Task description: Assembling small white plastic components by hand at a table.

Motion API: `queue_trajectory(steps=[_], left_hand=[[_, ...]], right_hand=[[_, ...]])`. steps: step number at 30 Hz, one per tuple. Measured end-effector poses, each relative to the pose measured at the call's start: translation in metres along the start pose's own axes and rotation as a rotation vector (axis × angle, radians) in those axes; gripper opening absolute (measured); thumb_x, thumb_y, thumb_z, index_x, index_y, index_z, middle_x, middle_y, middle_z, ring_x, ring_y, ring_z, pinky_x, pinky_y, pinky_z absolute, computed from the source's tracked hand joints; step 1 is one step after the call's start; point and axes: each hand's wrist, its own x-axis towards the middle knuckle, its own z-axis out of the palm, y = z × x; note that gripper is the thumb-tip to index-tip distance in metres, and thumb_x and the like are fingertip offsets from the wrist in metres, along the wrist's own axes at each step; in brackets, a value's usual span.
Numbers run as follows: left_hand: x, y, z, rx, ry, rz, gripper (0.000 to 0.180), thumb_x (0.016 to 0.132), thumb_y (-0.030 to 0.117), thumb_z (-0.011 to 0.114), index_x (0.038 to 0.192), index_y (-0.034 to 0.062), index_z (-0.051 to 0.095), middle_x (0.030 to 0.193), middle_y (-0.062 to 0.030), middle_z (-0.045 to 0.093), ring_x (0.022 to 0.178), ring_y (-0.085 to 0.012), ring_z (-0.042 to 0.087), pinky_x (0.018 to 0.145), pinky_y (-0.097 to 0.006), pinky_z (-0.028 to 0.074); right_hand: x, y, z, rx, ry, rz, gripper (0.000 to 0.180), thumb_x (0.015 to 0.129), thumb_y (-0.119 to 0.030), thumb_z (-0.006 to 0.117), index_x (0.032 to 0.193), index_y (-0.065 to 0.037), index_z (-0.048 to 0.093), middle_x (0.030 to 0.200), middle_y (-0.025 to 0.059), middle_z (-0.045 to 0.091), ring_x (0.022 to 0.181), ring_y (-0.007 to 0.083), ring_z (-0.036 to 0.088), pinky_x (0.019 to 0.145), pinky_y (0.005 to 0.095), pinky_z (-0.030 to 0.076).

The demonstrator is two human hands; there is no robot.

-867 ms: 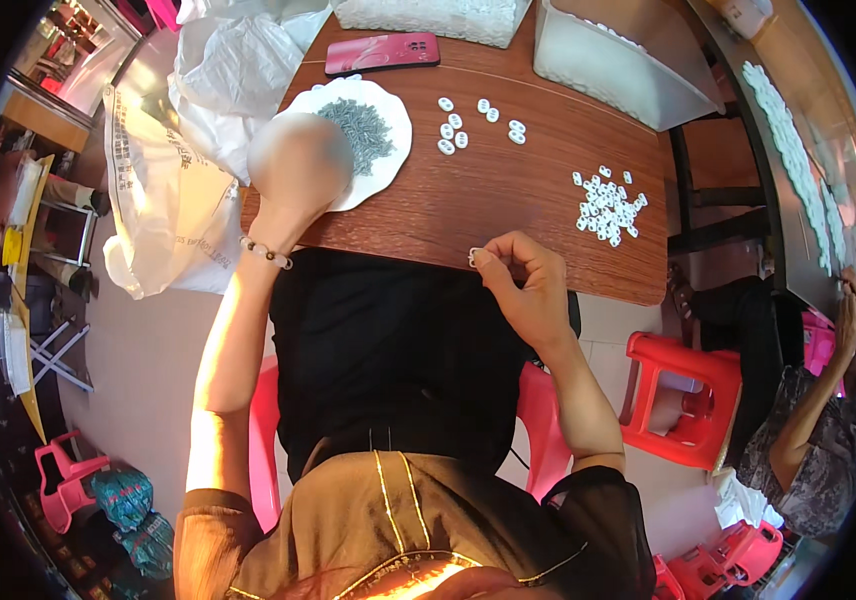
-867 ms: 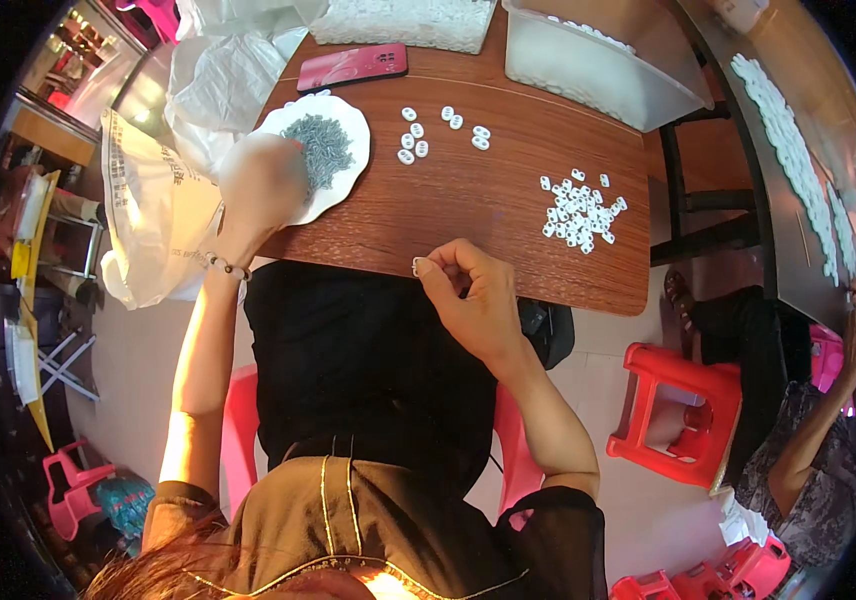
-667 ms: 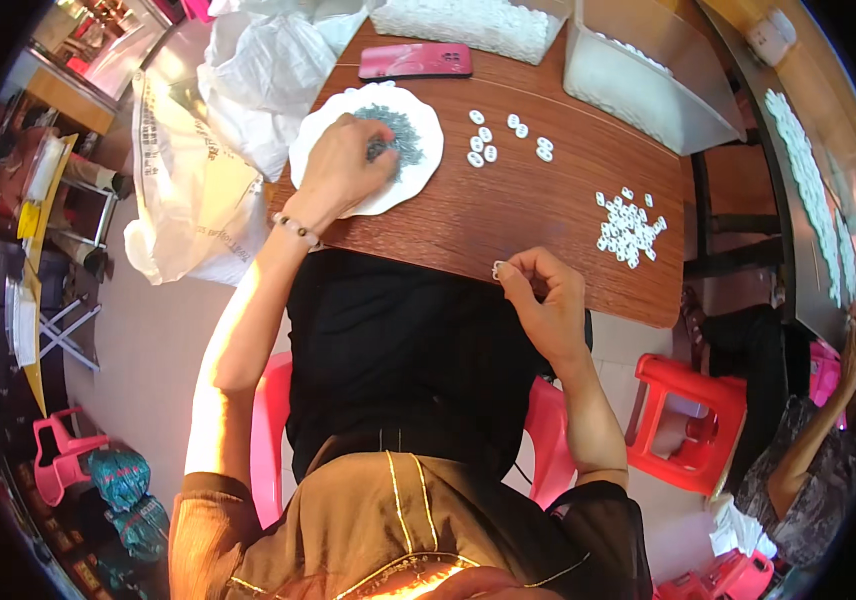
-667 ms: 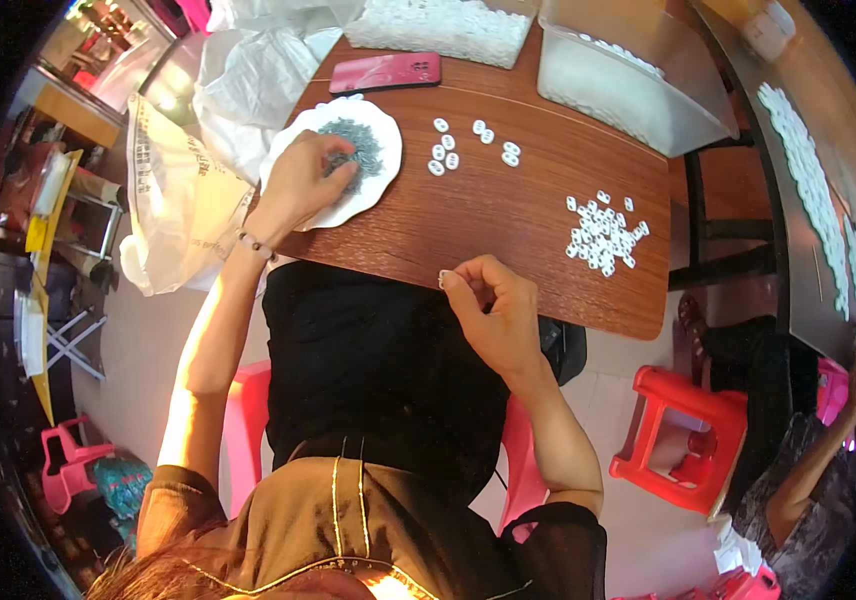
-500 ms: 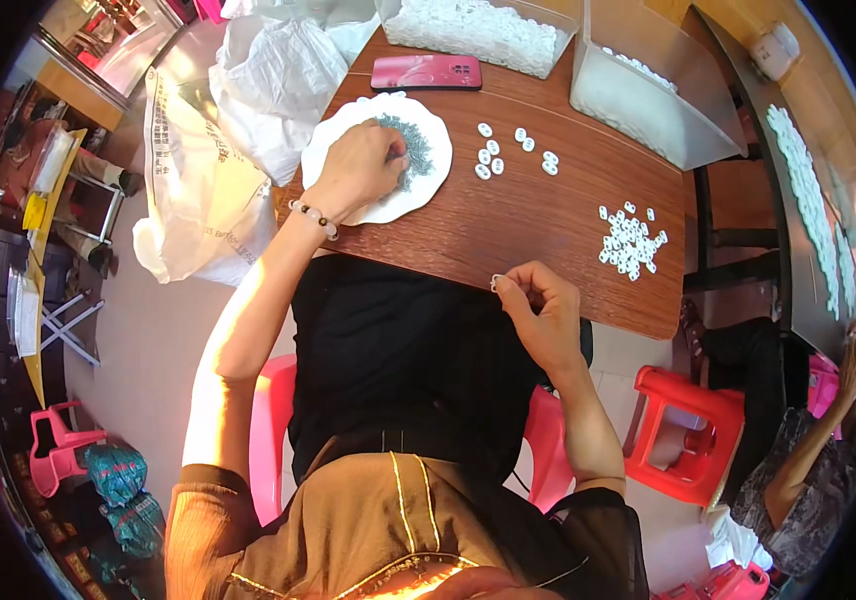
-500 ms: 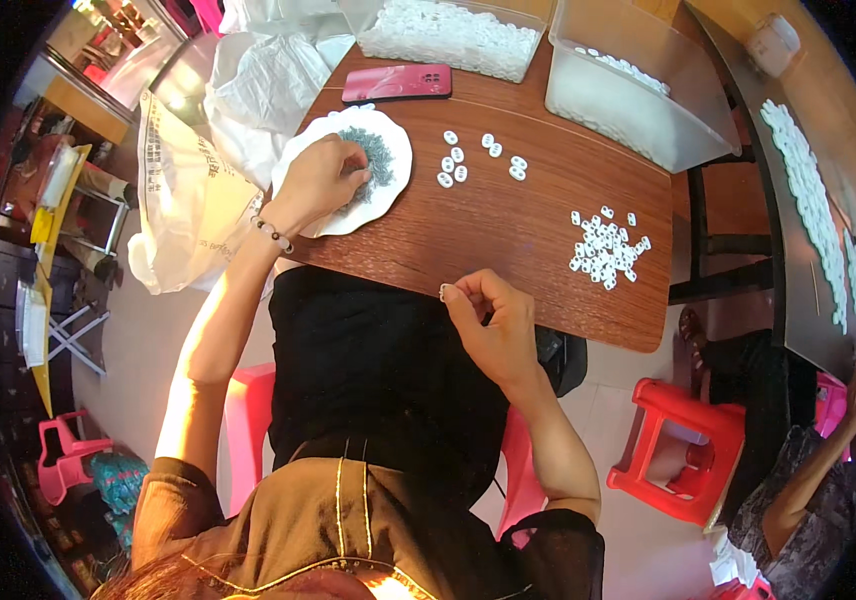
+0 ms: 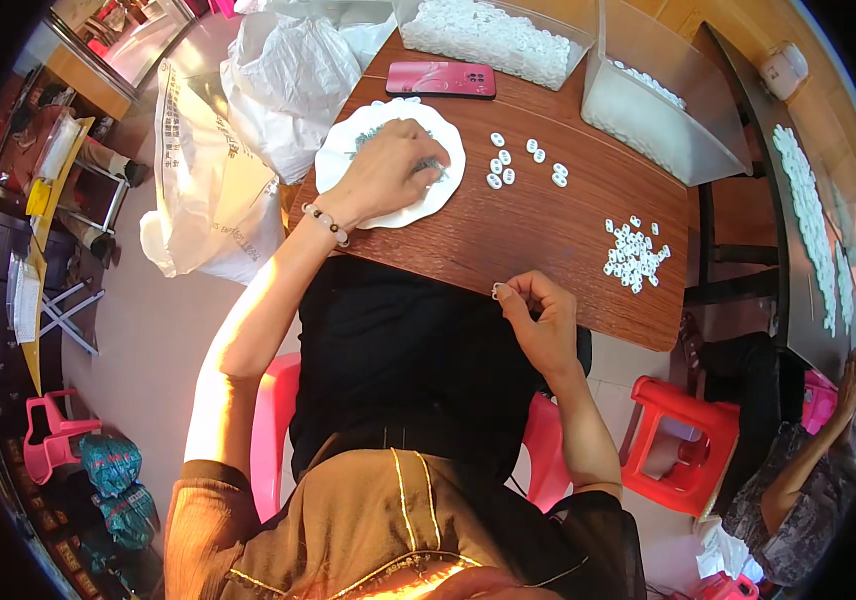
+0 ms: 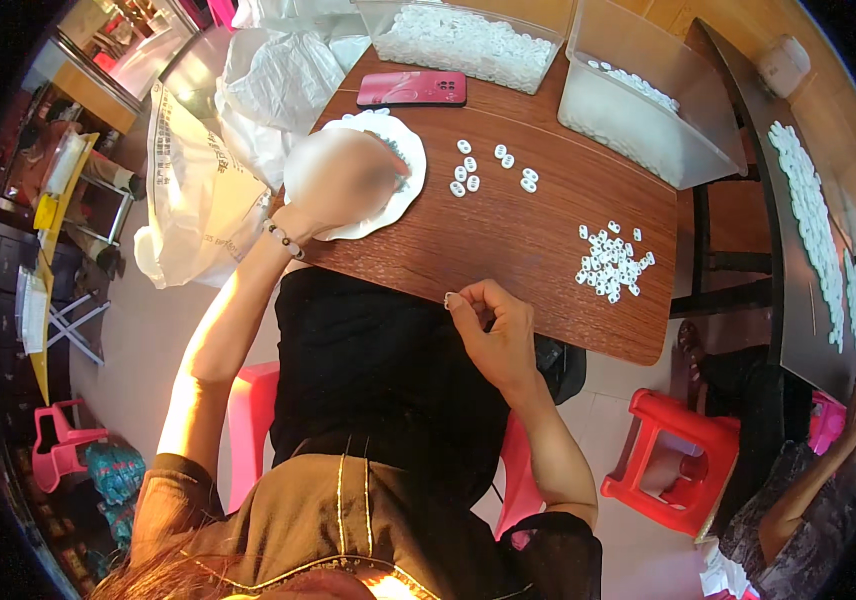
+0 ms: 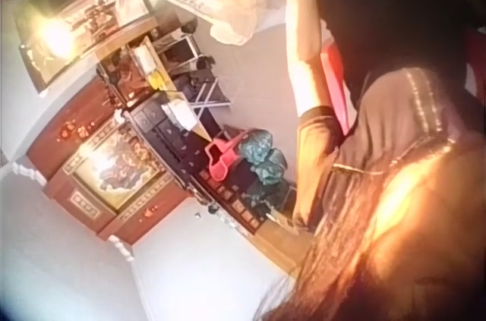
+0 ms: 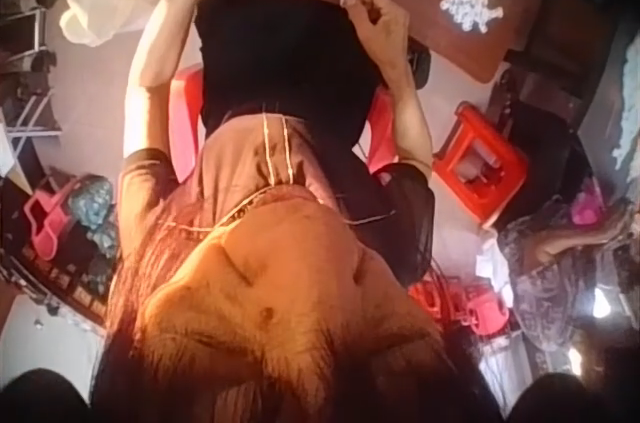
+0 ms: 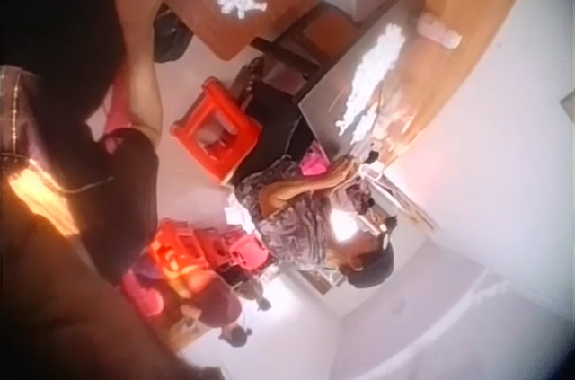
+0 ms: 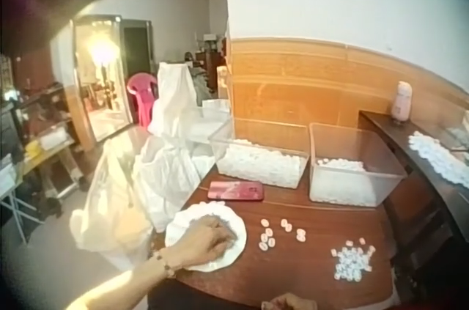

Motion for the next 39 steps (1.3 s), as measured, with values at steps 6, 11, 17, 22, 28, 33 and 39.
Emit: queue_trajectory(steps=[6, 11, 17, 22, 28, 33, 39], left_hand=[[0.008, -0.008, 0.01, 0.01, -0.07, 0.036, 0.011, 0.08, 0.01, 0.067, 0.09, 0.0062, 0.067, 0.093, -0.0094, 0.058, 0.096, -0.0302, 0.054, 0.083, -0.039, 0.043], [0.009, -0.005, 0.017, 0.077, -0.075, 0.024, 0.007, 0.081, 0.007, 0.063, 0.086, 0.0037, 0.063, 0.092, -0.0115, 0.057, 0.096, -0.0318, 0.053, 0.082, -0.04, 0.044], [0.006, -0.009, 0.015, 0.071, -0.047, -0.039, 0.007, 0.082, 0.006, 0.061, 0.088, 0.0028, 0.06, 0.092, -0.0135, 0.057, 0.095, -0.0338, 0.054, 0.081, -0.041, 0.045], [0.005, -0.008, 0.01, 0.056, 0.008, -0.002, 0.007, 0.08, 0.008, 0.063, 0.086, 0.004, 0.064, 0.09, -0.0139, 0.059, 0.092, -0.0341, 0.055, 0.082, -0.042, 0.045], [0.005, -0.009, 0.008, 0.087, -0.056, 0.013, 0.007, 0.079, 0.008, 0.066, 0.085, 0.0043, 0.065, 0.089, -0.014, 0.06, 0.093, -0.0342, 0.055, 0.083, -0.042, 0.045], [0.003, -0.012, 0.013, 0.066, 0.002, -0.044, 0.005, 0.078, 0.008, 0.068, 0.08, 0.0037, 0.065, 0.09, -0.0151, 0.061, 0.092, -0.0345, 0.056, 0.081, -0.042, 0.046], [0.006, -0.008, 0.009, 0.112, -0.086, -0.041, 0.008, 0.081, 0.01, 0.067, 0.083, 0.0031, 0.063, 0.09, -0.0135, 0.059, 0.096, -0.0338, 0.056, 0.082, -0.042, 0.046]], right_hand=[[0.0, -0.002, -0.001, 0.006, -0.018, 0.03, 0.017, 0.089, -0.014, 0.067, 0.08, 0.0, 0.064, 0.065, -0.0023, 0.058, 0.06, 0.0028, 0.049, 0.055, 0.0199, 0.038], [0.0, -0.003, -0.003, -0.021, -0.028, 0.034, 0.016, 0.09, -0.013, 0.066, 0.081, -0.001, 0.063, 0.068, -0.004, 0.057, 0.063, 0.0014, 0.049, 0.058, 0.0185, 0.039], [0.0, -0.002, -0.003, -0.003, -0.031, 0.024, 0.016, 0.09, -0.013, 0.066, 0.081, 0.0, 0.063, 0.068, -0.0036, 0.058, 0.063, 0.0015, 0.049, 0.058, 0.0186, 0.039], [0.0, -0.001, -0.004, -0.007, -0.037, 0.037, 0.016, 0.09, -0.013, 0.066, 0.081, 0.0, 0.063, 0.068, -0.0034, 0.058, 0.063, 0.0018, 0.05, 0.059, 0.0189, 0.04], [0.0, 0.001, -0.001, 0.007, -0.004, 0.019, 0.017, 0.088, -0.015, 0.068, 0.08, 0.0, 0.064, 0.061, -0.0017, 0.057, 0.057, 0.0038, 0.047, 0.053, 0.0211, 0.037], [0.0, 0.003, 0.0, 0.007, 0.001, 0.003, 0.017, 0.088, -0.016, 0.068, 0.081, 0.0, 0.065, 0.062, -0.0018, 0.057, 0.057, 0.0039, 0.047, 0.053, 0.0212, 0.038], [0.001, 0.005, -0.002, -0.009, 0.0, 0.008, 0.018, 0.088, -0.016, 0.068, 0.081, 0.0, 0.064, 0.062, -0.001, 0.058, 0.057, 0.0043, 0.047, 0.053, 0.0215, 0.038]])
